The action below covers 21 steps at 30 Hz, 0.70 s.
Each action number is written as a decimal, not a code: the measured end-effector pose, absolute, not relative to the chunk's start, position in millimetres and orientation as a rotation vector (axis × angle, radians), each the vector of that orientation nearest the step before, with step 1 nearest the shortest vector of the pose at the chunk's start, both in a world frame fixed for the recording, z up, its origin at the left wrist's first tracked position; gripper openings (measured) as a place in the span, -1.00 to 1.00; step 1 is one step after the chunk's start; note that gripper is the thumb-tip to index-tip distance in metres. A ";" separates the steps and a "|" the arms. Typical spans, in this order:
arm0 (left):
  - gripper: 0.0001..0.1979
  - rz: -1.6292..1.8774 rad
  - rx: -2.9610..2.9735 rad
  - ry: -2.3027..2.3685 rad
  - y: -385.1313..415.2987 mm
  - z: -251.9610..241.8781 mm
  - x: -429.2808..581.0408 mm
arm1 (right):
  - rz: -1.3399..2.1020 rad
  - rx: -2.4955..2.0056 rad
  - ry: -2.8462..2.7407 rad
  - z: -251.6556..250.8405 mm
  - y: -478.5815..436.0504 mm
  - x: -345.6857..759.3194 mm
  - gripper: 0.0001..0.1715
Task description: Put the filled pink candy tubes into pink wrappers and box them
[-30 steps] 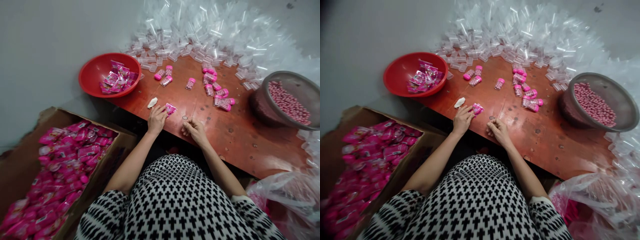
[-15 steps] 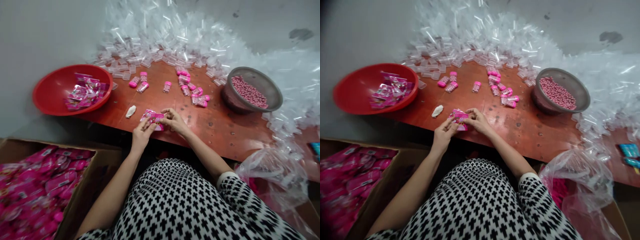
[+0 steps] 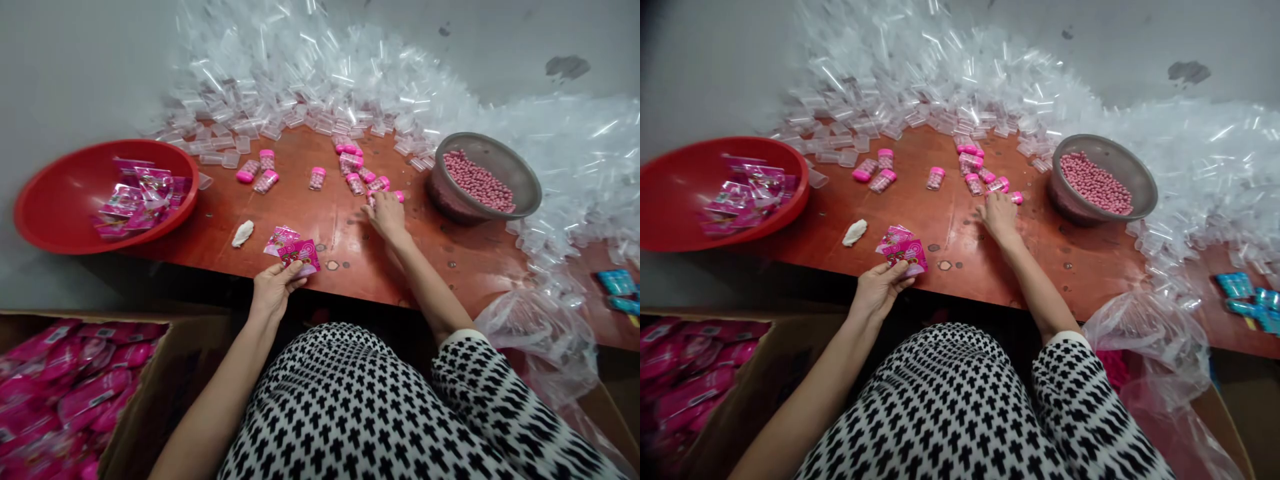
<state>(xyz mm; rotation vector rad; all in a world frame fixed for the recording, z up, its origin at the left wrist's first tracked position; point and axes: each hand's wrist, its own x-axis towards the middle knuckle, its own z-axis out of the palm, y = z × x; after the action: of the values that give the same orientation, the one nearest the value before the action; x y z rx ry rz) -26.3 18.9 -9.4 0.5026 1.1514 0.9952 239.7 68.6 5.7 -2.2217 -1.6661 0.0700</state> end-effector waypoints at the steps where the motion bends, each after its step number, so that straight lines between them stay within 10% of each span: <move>1: -0.72 1.005 0.469 1.144 19.0 -9.0 -26.2 | 0.017 -2.289 -1.675 2.1 69.3 248.7 -0.62; 16: -0.61 1.065 0.512 1.059 4.6 -6.3 -9.5 | 1.131 -1.316 -1.503 9.0 17.4 152.7 -0.53; 21: -0.63 1.170 0.421 1.108 -2.5 -5.6 -43.3 | 0.856 -1.580 -1.741 -6.1 42.8 104.5 -0.67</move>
<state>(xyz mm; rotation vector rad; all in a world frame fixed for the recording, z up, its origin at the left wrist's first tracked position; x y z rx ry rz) -43.3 -2.5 -5.6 0.4210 1.1075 1.1698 104.5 42.8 -6.1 -1.5799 -1.7413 0.8561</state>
